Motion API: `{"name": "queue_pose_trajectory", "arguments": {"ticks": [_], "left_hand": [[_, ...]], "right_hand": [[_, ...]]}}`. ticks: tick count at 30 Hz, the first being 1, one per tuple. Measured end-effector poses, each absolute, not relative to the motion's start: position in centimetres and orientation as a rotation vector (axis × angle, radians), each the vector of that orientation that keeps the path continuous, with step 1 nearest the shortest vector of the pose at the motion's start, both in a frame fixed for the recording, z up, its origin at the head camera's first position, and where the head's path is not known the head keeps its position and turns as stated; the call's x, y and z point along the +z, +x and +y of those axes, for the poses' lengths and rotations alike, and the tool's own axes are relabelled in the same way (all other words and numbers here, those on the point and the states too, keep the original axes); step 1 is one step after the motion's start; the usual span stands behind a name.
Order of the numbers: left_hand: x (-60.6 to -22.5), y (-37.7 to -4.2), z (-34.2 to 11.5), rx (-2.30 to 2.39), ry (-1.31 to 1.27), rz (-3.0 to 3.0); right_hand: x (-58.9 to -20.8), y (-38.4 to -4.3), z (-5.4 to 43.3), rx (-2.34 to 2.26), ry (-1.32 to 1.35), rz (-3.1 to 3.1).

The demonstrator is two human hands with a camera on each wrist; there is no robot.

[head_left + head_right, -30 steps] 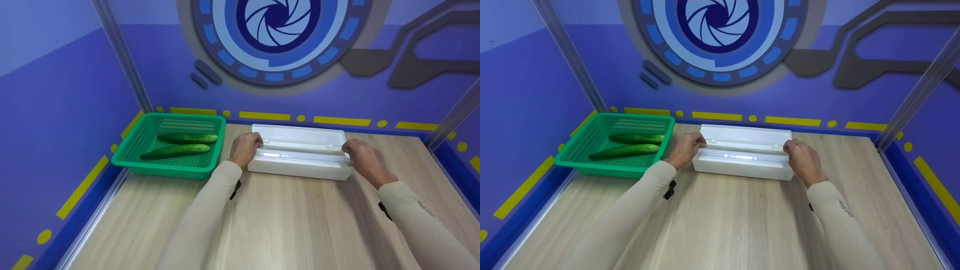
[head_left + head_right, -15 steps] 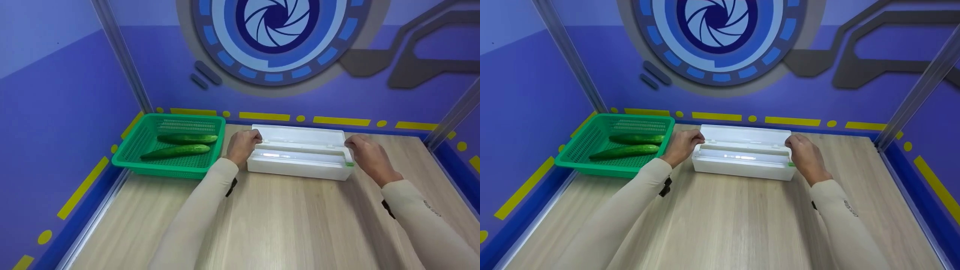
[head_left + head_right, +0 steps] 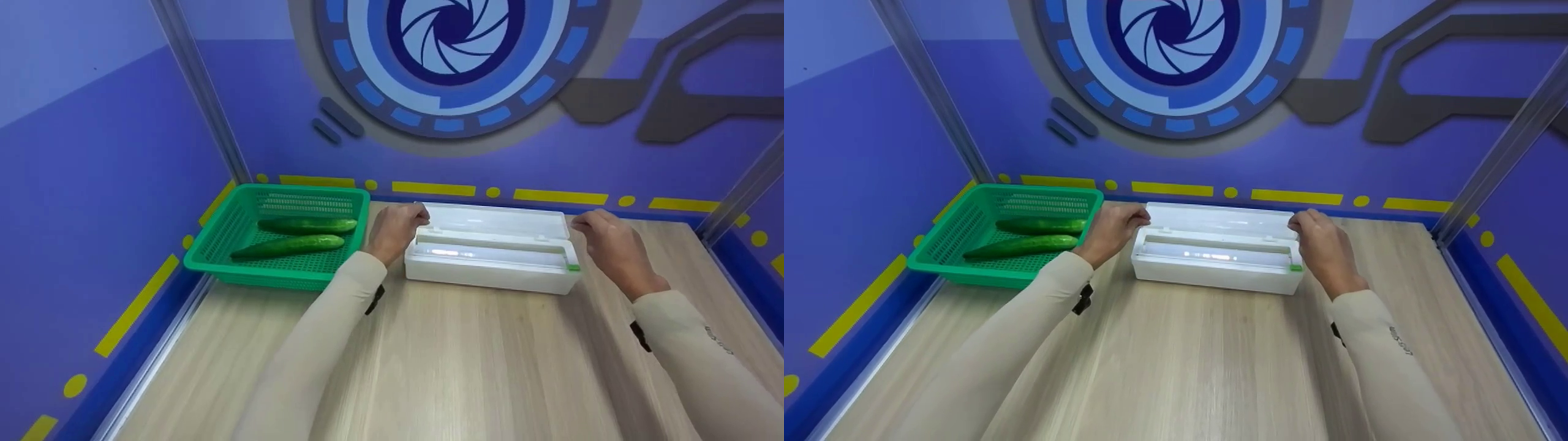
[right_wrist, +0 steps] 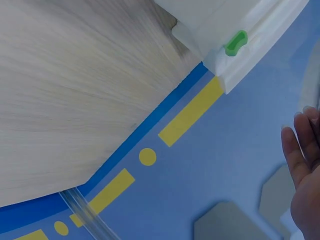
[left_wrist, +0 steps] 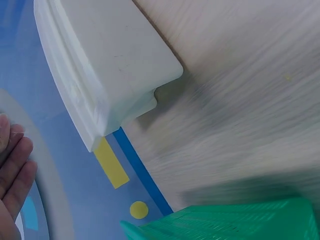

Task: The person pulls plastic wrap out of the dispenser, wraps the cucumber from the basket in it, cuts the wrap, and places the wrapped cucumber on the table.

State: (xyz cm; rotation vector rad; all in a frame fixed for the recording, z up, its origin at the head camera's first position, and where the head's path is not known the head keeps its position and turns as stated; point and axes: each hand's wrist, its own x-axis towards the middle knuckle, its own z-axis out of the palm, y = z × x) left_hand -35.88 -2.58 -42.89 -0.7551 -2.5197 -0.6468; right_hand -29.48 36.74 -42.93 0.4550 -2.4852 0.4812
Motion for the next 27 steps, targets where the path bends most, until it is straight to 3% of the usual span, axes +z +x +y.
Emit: {"name": "queue_pose_trajectory", "arguments": {"ticks": [7,27], "left_hand": [[-42.0,-36.0,-2.7,-0.660,-0.784,-2.497],[-39.7,-35.9,-3.4,-0.788,-0.845,-2.378]], "right_hand": [[-42.1,-29.2,36.6,0.482,0.387,-2.509],[-40.4,-28.8,37.4,0.428,0.512,-2.308]]}}
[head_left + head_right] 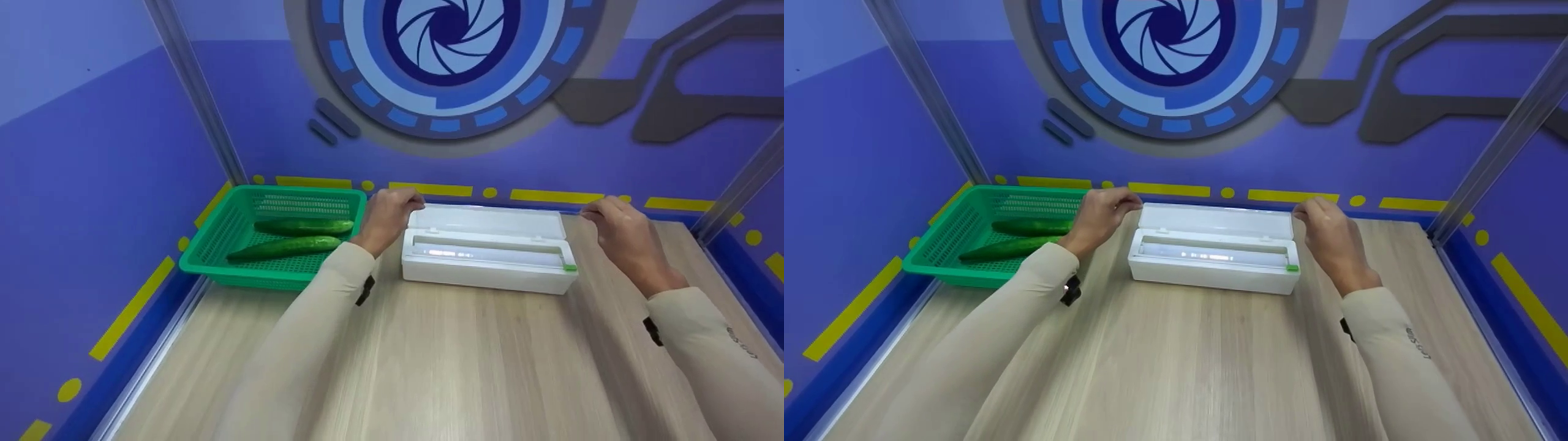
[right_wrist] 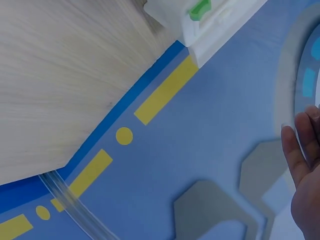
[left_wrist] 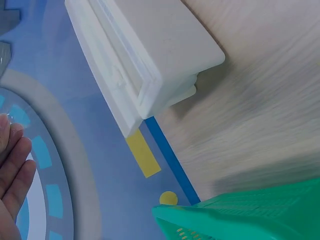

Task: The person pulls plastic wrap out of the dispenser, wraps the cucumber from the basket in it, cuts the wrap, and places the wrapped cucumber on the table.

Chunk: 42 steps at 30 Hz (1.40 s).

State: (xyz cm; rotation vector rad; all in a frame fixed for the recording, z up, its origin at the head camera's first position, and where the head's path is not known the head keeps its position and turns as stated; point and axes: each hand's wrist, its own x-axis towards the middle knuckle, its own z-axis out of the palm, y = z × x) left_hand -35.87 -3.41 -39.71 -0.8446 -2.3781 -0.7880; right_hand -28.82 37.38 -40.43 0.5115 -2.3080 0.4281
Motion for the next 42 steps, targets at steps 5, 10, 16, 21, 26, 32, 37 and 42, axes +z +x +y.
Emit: {"name": "queue_pose_trajectory", "arguments": {"ticks": [5,10,16,21,26,32,37,42], "left_hand": [[-39.4,-35.8,-3.6,-0.761,-0.870,-2.358],[-39.2,-35.9,-3.9,-0.721,-0.876,-2.330],[-38.7,-35.8,-4.0,-0.718,-0.884,-2.308],[-38.2,-35.7,-4.1,-0.737,-0.909,-2.266],[-37.6,-35.4,-4.2,-0.725,-0.936,-2.255],[-36.9,-34.9,-4.5,-0.694,-0.947,-2.262],[-36.2,-34.5,-4.6,-0.686,-0.944,-2.259],[-35.6,-34.4,-4.9,-0.702,-0.968,-2.243]], "right_hand": [[-39.9,-28.7,37.2,0.445,0.481,-2.324],[-39.4,-28.6,37.0,0.430,0.474,-2.320],[-38.8,-28.5,36.8,0.428,0.494,-2.280],[-38.4,-28.5,36.9,0.422,0.515,-2.243],[-37.9,-28.3,37.0,0.422,0.529,-2.219],[-37.3,-28.0,37.1,0.419,0.549,-2.197],[-36.8,-27.9,37.0,0.423,0.548,-2.184],[-36.4,-27.8,37.1,0.429,0.567,-2.153]]}}
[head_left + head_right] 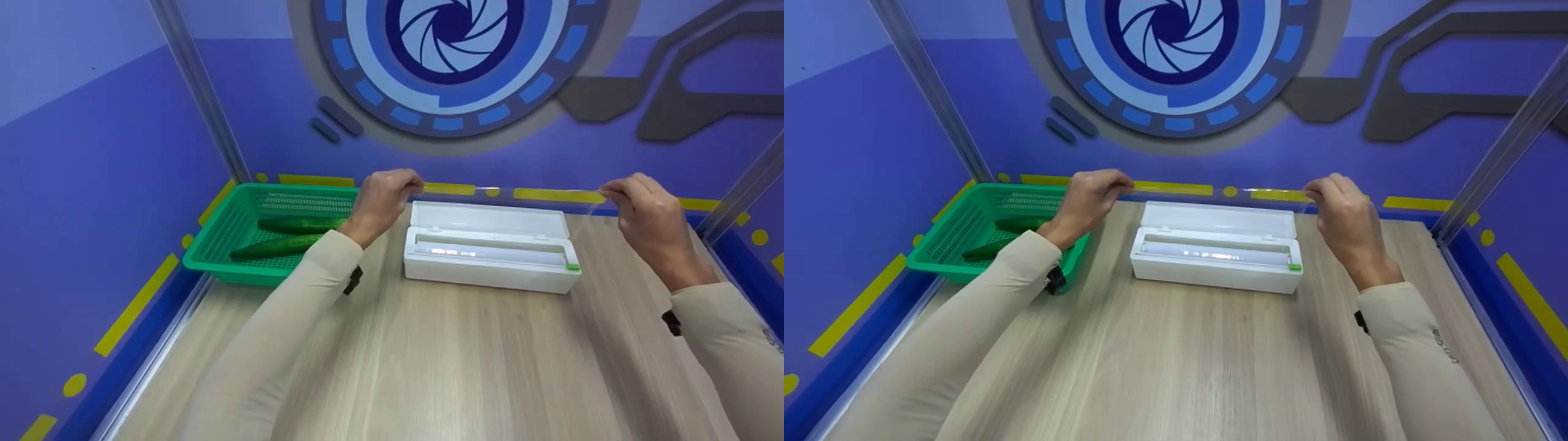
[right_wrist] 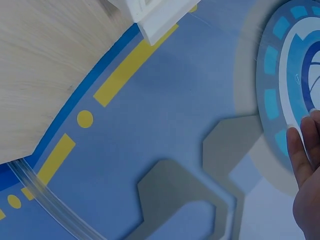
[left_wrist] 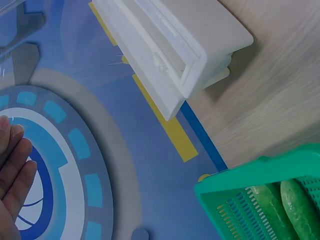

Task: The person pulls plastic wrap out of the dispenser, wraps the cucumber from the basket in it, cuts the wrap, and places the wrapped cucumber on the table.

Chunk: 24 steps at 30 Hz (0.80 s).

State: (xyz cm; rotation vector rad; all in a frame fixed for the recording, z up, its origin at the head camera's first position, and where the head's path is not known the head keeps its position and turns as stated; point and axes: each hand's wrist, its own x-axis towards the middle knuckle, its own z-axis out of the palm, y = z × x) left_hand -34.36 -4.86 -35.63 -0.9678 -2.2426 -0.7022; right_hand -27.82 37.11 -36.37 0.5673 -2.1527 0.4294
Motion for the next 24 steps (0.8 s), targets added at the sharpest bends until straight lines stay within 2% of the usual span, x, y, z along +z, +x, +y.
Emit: {"name": "queue_pose_trajectory", "arguments": {"ticks": [7,16,24], "left_hand": [[-35.7,-34.4,-5.0,-0.763,-1.020,-2.175],[-35.7,-33.8,-5.3,-0.997,-1.130,-2.184],[-34.9,-32.7,-6.0,-1.396,-1.127,-2.491]], "right_hand": [[-35.3,-27.1,37.9,0.575,0.564,-2.285],[-33.2,-26.2,40.0,1.032,0.504,-2.645],[-33.8,-25.9,41.8,1.346,0.700,-2.776]]}}
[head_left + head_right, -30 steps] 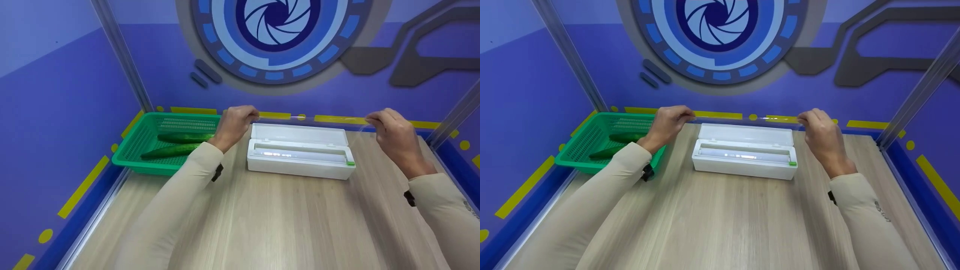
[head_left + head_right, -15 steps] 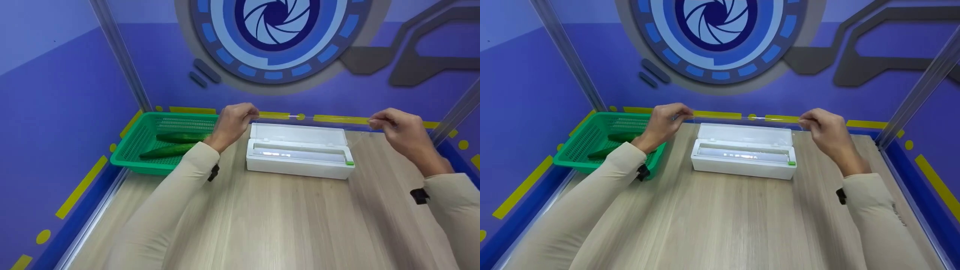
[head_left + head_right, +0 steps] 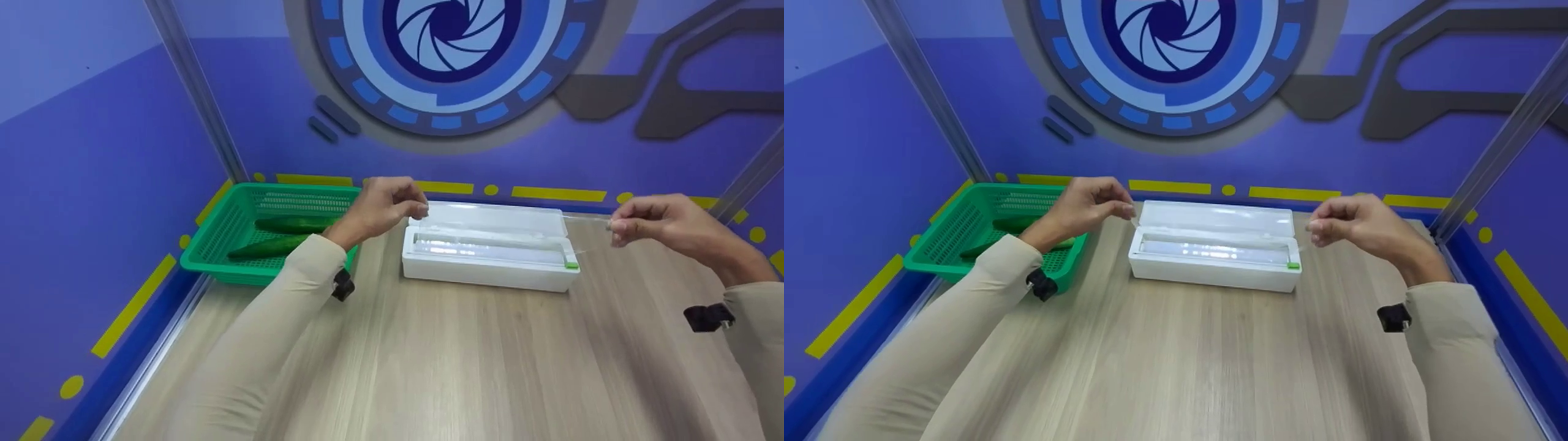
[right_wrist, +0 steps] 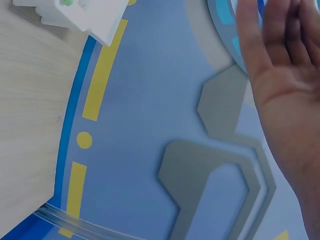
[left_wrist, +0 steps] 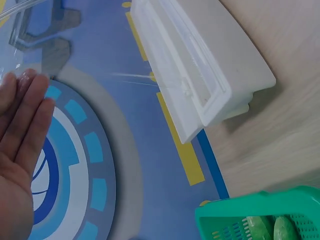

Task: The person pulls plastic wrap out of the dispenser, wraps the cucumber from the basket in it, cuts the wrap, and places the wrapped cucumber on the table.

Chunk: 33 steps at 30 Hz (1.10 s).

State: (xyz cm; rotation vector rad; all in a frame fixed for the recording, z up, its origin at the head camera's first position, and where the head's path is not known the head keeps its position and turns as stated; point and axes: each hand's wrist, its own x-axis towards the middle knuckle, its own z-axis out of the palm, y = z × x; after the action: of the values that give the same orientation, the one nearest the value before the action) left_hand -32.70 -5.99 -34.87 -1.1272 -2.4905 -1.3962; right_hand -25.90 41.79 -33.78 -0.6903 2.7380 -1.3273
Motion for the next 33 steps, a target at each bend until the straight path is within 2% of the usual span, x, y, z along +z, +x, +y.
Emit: {"name": "queue_pose_trajectory", "arguments": {"ticks": [12,33], "left_hand": [[-35.4,-31.9,-6.8,-1.584,-1.350,-2.951],[-38.2,-31.0,-6.7,-1.238,-1.593,-3.267]], "right_hand": [[-34.6,-25.5,42.0,-1.144,-0.679,2.240],[-40.9,-24.1,39.1,-1.095,-0.682,1.933]]}}
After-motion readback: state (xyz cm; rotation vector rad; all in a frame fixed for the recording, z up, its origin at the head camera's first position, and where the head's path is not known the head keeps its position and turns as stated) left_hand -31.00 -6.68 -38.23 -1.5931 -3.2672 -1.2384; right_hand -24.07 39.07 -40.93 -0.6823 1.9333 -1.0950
